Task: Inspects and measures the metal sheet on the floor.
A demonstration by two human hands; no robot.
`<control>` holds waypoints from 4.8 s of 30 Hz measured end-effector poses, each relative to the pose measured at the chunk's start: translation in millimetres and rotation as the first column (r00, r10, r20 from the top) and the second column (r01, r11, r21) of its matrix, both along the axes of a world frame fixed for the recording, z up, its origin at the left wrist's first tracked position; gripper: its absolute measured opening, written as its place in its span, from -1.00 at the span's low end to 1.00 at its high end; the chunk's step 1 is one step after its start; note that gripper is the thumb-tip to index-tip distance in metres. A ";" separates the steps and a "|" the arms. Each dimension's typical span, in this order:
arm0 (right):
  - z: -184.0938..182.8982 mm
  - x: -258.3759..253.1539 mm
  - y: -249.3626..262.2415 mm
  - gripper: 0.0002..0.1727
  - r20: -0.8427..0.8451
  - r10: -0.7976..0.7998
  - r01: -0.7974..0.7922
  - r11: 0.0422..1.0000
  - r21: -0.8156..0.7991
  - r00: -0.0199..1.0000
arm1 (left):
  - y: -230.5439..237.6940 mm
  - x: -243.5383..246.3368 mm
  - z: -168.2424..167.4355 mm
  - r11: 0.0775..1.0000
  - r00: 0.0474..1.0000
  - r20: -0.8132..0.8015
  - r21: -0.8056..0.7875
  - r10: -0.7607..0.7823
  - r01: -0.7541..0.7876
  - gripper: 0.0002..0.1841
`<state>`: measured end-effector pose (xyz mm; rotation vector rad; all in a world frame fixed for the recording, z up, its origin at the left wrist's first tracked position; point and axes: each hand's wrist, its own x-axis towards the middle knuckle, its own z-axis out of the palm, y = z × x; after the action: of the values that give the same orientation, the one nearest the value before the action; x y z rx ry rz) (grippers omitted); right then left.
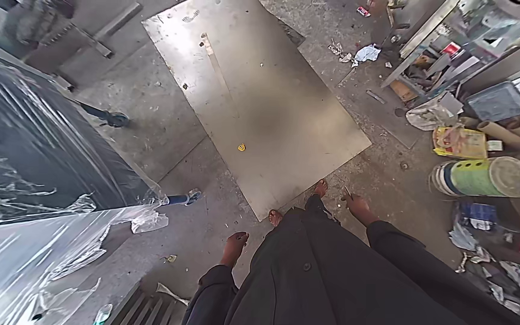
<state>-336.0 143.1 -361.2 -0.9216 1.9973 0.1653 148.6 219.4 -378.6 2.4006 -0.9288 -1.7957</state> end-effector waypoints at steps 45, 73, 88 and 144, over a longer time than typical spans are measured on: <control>-3.9 -9.3 11.9 -0.32 -0.066 -0.088 0.084 0.995 -0.054 0.994 | 8.9 -4.8 -2.1 1.000 1.000 0.011 -0.006 0.002 -0.002 -0.61; -16.6 3.3 10.4 -0.31 0.062 -0.001 0.000 1.000 0.018 0.998 | 5.0 -3.3 4.9 1.000 0.999 0.022 0.020 -0.023 0.023 -0.59; -17.1 5.4 5.8 -0.30 0.066 0.017 -0.019 0.999 0.041 0.998 | 1.7 -0.8 4.1 1.000 1.000 0.019 0.022 -0.022 0.022 -0.59; -23.6 8.0 3.5 -0.30 0.092 0.069 -0.075 0.995 0.061 0.993 | 1.9 0.2 -2.8 0.999 0.999 0.018 0.019 -0.034 0.033 -0.59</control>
<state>-328.0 146.5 -384.7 -0.9446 1.8671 0.2235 148.8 221.3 -381.4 2.4307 -0.9641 -1.8046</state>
